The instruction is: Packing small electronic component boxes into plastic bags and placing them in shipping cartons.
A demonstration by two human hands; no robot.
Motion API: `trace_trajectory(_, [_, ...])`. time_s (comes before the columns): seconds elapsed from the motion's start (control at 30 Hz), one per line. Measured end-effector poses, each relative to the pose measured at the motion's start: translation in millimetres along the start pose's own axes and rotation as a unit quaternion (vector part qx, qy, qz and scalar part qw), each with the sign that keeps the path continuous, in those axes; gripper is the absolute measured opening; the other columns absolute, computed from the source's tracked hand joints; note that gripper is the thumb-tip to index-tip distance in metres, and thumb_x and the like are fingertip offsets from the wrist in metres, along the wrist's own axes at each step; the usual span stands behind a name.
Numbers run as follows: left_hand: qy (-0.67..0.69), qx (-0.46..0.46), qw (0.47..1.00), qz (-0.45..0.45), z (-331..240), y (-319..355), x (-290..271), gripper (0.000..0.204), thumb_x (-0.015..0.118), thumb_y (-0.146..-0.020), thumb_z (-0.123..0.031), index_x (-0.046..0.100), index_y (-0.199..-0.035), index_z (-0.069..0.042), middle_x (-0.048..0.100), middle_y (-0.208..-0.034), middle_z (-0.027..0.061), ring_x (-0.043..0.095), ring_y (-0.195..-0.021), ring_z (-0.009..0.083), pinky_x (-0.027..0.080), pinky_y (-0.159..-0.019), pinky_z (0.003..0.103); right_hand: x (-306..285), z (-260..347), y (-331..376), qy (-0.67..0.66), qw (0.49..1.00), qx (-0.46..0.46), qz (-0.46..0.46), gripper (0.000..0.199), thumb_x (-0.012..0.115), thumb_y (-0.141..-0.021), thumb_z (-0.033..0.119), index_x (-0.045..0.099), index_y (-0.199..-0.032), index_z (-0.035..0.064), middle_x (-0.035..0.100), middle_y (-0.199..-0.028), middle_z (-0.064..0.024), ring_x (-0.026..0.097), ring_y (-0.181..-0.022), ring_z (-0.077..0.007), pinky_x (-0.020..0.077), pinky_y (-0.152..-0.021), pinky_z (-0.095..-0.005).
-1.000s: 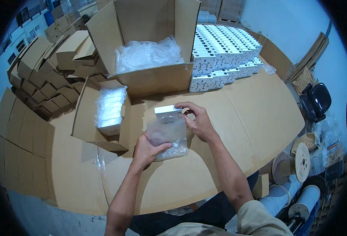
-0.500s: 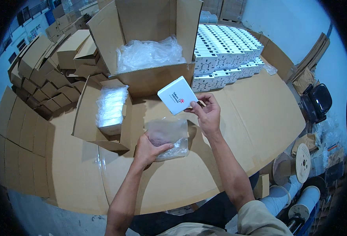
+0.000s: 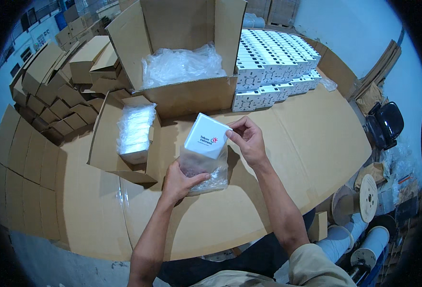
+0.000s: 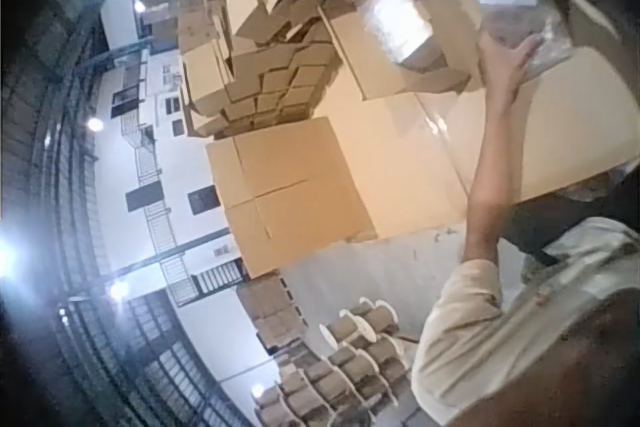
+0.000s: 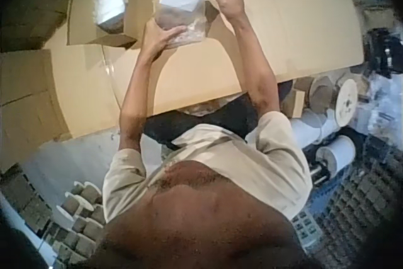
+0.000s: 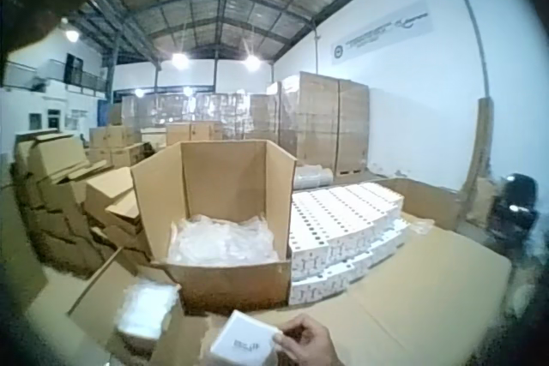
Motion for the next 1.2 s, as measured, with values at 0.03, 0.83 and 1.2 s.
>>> trace_trajectory(0.03, [0.0, 0.0, 1.0, 0.0, 0.8, -0.3, 0.0, 0.06, 0.093, -0.067, -0.013, 0.063, -0.116, 0.003, 0.073, -0.106, 0.0134, 0.07, -0.098, 0.0204, 0.055, -0.09, 0.036, 1.4, -2.8, 0.2, -0.003, 1.0, 0.016, 0.016, 0.016, 0.072, -0.091, 0.002, 0.058, -0.101, 0.0012, 0.067, -0.099, -0.0081, 0.064, -0.093, -0.0131, 0.0536, -0.086, -0.0286])
trace_trajectory(0.83, [0.131, -0.001, 0.987, -0.09, 21.2, -7.9, -7.9, 0.032, 0.071, -0.096, -0.026, 0.065, -0.112, 0.002, 0.071, -0.102, 0.0066, 0.065, -0.091, 0.0115, 0.052, -0.082, 0.029, 26.2, -19.7, 18.7, 0.082, 0.953, 0.271, 0.104, 0.028, 0.074, -0.092, 0.015, 0.065, -0.113, -0.0016, 0.068, -0.099, -0.0057, 0.062, -0.084, -0.0073, 0.0507, -0.072, -0.0246])
trace_trajectory(1.2, [0.123, 0.04, 0.986, -0.103, 11.5, -10.0, -9.6, 0.029, 0.071, -0.097, -0.022, 0.067, -0.113, 0.002, 0.071, -0.1, 0.0066, 0.065, -0.09, 0.0113, 0.052, -0.08, 0.028, 29.8, -35.0, 22.1, 0.077, 0.952, 0.27, 0.125, 0.028, 0.072, -0.093, 0.015, 0.07, -0.118, 0.0006, 0.072, -0.091, -0.0019, 0.061, -0.078, -0.0058, 0.0489, -0.069, -0.0246])
Point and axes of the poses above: each hand's wrist, its own y-axis away from the middle knuckle, its own x-axis out of the palm, z = x × y, the point moved 8 cm from there along -y, towards the middle knuckle
